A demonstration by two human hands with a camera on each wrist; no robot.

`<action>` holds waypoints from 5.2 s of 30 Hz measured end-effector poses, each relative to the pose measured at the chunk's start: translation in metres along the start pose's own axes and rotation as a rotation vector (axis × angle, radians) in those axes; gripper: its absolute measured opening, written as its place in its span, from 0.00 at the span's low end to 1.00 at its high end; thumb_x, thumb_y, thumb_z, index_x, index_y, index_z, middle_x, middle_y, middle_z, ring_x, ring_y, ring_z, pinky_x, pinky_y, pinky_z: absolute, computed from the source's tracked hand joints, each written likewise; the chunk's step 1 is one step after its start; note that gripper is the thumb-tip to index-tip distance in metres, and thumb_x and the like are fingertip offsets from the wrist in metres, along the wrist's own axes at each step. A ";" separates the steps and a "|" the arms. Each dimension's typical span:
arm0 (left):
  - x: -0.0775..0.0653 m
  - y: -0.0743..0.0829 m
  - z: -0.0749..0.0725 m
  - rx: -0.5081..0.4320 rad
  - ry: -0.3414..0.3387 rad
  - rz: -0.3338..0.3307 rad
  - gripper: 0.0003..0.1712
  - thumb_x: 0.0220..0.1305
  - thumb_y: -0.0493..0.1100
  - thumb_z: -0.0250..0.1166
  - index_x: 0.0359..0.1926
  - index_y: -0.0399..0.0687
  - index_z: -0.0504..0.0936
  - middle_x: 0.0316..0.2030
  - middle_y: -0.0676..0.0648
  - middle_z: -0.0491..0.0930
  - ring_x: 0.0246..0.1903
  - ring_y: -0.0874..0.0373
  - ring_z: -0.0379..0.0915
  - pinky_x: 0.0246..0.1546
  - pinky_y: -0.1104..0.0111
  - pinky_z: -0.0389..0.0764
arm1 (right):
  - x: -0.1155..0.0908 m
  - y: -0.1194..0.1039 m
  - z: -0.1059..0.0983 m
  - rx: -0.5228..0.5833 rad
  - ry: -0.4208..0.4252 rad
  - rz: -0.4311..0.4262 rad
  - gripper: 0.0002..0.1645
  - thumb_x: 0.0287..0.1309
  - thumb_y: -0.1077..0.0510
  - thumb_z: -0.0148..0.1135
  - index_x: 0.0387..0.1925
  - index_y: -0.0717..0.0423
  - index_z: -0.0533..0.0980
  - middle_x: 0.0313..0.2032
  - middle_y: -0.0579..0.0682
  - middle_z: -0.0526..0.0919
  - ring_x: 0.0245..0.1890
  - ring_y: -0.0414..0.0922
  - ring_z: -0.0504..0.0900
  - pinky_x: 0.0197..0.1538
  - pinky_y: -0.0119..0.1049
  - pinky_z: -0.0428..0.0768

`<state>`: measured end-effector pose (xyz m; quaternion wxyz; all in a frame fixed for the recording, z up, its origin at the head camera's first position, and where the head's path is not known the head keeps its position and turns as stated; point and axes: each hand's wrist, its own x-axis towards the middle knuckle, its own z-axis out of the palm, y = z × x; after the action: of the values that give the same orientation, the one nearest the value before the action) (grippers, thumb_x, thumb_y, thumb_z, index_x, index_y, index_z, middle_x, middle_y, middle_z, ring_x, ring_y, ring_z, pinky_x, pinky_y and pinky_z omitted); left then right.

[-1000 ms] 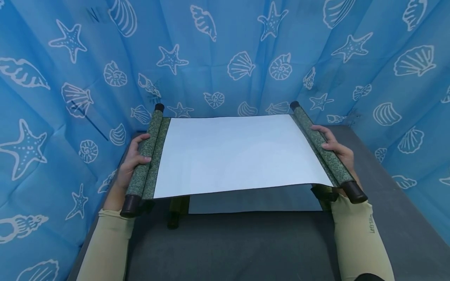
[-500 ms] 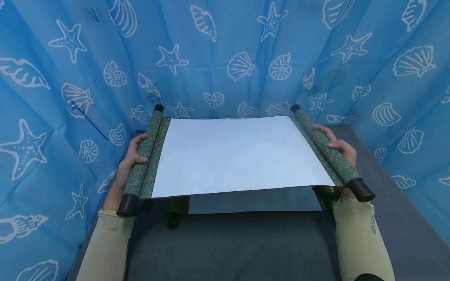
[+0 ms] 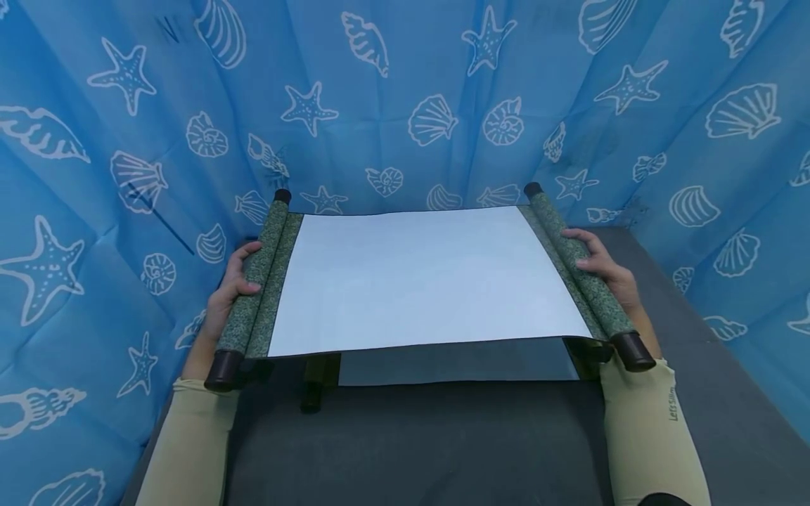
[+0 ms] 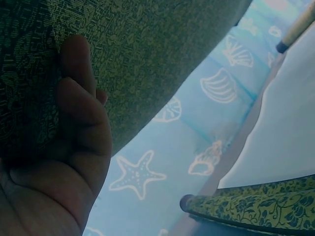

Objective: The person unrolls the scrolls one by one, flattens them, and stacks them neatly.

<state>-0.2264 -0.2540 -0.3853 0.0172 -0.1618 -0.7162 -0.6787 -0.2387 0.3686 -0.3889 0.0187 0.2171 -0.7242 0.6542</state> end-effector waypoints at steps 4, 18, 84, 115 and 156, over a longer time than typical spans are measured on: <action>0.000 0.000 -0.002 0.008 0.001 -0.007 0.41 0.66 0.28 0.43 0.79 0.29 0.43 0.83 0.33 0.27 0.83 0.44 0.11 0.81 0.46 0.21 | 0.002 0.002 -0.001 -0.039 -0.020 0.007 0.32 0.77 0.68 0.42 0.75 0.43 0.65 0.73 0.38 0.58 0.80 0.40 0.46 0.63 0.25 0.59; -0.001 -0.002 -0.004 0.015 -0.013 -0.018 0.41 0.68 0.29 0.41 0.80 0.28 0.39 0.83 0.35 0.23 0.82 0.45 0.08 0.81 0.45 0.18 | -0.001 0.005 -0.001 -0.030 -0.016 0.034 0.36 0.78 0.66 0.38 0.83 0.50 0.55 0.81 0.43 0.49 0.86 0.52 0.28 0.74 0.33 0.47; -0.005 -0.034 0.006 0.159 0.008 -0.286 0.47 0.70 0.38 0.48 0.85 0.45 0.38 0.80 0.35 0.32 0.60 0.46 0.54 0.67 0.54 0.55 | -0.034 0.025 -0.006 -0.297 0.056 0.514 0.44 0.80 0.43 0.56 0.86 0.42 0.50 0.86 0.55 0.28 0.84 0.68 0.30 0.74 0.81 0.45; -0.020 -0.050 -0.003 0.179 -0.046 -0.370 0.45 0.77 0.43 0.62 0.82 0.52 0.44 0.40 0.41 0.81 0.59 0.38 0.69 0.72 0.38 0.57 | -0.044 0.028 0.002 -0.209 0.021 0.552 0.46 0.78 0.47 0.61 0.86 0.46 0.50 0.85 0.67 0.36 0.82 0.72 0.42 0.76 0.78 0.50; -0.011 -0.066 -0.001 0.310 -0.137 -0.456 0.52 0.74 0.55 0.68 0.85 0.54 0.44 0.81 0.22 0.46 0.81 0.24 0.43 0.73 0.26 0.55 | -0.040 0.032 -0.004 -0.400 -0.053 0.554 0.52 0.75 0.44 0.66 0.86 0.51 0.49 0.78 0.77 0.54 0.78 0.74 0.57 0.67 0.75 0.70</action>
<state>-0.2331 -0.2588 -0.4520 -0.1601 -0.0374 -0.8287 -0.5350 -0.2143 0.3859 -0.4310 -0.1363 0.0213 -0.8699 0.4735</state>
